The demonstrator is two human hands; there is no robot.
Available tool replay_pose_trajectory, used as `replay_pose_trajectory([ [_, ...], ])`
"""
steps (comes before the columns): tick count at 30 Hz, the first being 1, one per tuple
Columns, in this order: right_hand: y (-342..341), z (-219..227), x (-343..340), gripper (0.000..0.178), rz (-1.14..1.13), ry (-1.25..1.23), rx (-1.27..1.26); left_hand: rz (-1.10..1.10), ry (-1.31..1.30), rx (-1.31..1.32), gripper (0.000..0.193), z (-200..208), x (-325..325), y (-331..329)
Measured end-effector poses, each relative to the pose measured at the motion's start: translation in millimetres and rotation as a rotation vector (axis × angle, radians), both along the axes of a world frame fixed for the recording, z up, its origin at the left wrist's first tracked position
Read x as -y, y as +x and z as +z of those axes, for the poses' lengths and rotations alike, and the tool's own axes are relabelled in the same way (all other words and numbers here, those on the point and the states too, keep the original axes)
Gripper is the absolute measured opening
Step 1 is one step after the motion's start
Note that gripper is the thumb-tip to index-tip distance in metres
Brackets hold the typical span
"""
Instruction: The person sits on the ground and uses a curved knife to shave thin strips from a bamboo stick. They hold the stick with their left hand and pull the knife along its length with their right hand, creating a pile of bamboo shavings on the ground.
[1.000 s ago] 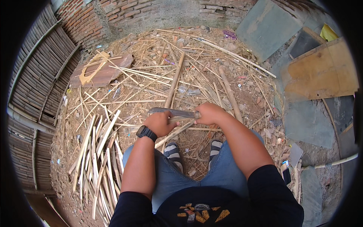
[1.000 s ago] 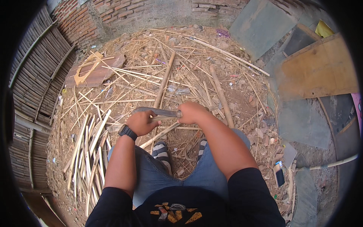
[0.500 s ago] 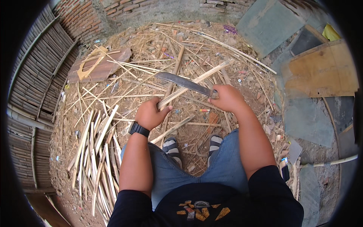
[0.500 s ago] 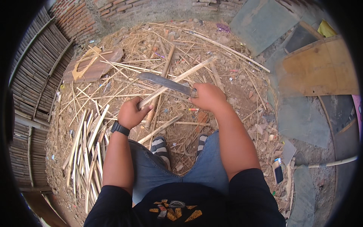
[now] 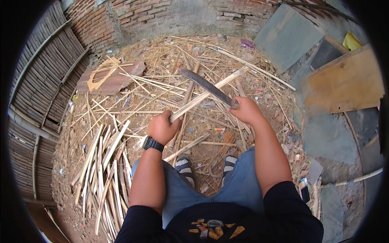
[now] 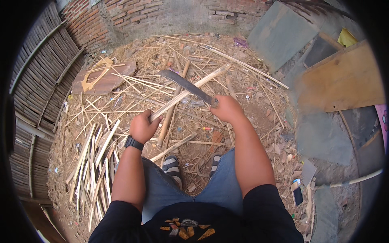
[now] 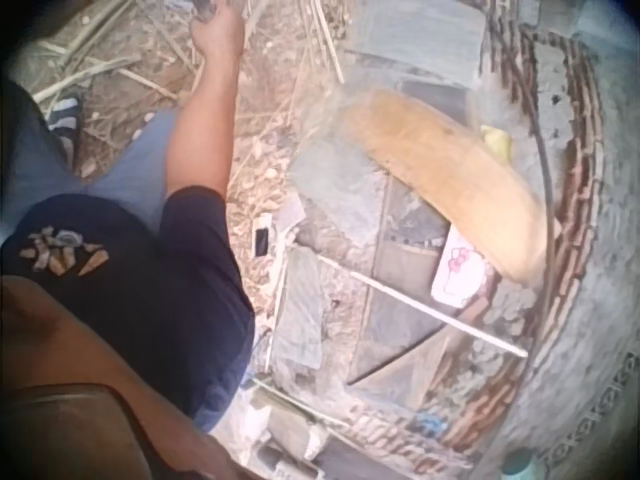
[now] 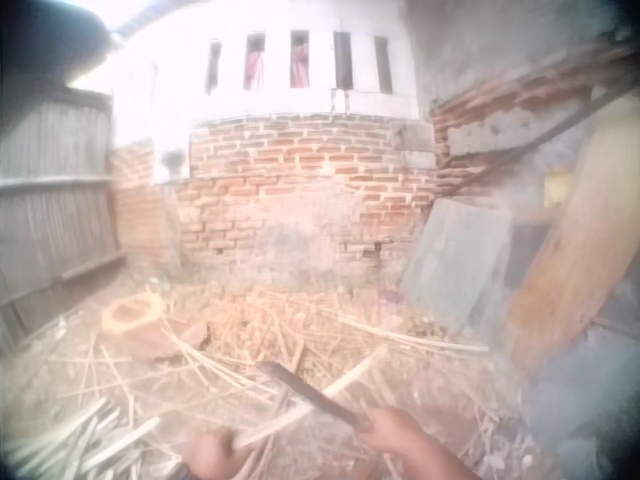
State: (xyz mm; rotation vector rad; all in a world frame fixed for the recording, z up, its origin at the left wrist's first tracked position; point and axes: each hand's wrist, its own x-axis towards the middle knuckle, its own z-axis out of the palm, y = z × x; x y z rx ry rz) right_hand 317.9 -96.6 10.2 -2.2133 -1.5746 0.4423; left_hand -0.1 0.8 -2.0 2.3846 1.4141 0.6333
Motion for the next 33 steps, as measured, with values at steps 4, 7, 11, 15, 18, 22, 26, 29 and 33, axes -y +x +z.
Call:
replay_pose_trajectory([
  [4, -14, -12, 7, 0.039, 0.089, 0.039, 0.030, -0.007, 0.002, -0.027, 0.039, 4, 2, 2],
  [7, -37, 0, 6, 0.040, 0.228, -0.027, 0.079, -0.025, 0.014, 0.032, 0.040, -2, 2, -2],
  [11, -18, 2, 2, 0.042, 0.186, -0.027, -0.071, -0.010, 0.038, 0.072, 0.041, 3, 6, 1],
  [15, 3, -6, -1, 0.048, -0.033, 0.090, -0.103, -0.009, 0.025, 0.072, 0.040, 2, 1, 0],
  [18, -11, 0, 5, 0.049, -0.033, 0.007, -0.096, -0.009, 0.026, 0.080, 0.040, -1, 0, 1],
  [22, -34, -2, 4, 0.041, 0.149, -0.072, 0.005, -0.030, 0.042, 0.085, 0.040, -7, 2, 0],
  [26, -27, -5, 4, 0.038, 0.214, 0.022, 0.060, -0.041, 0.029, 0.099, 0.039, -4, 3, 2],
  [29, -15, 5, 3, 0.040, 0.075, -0.005, -0.081, -0.010, 0.058, 0.092, 0.039, -5, 1, 0],
  [33, -4, -7, 4, 0.043, 0.021, 0.060, -0.137, -0.016, 0.061, 0.083, 0.040, -4, 0, 1],
])
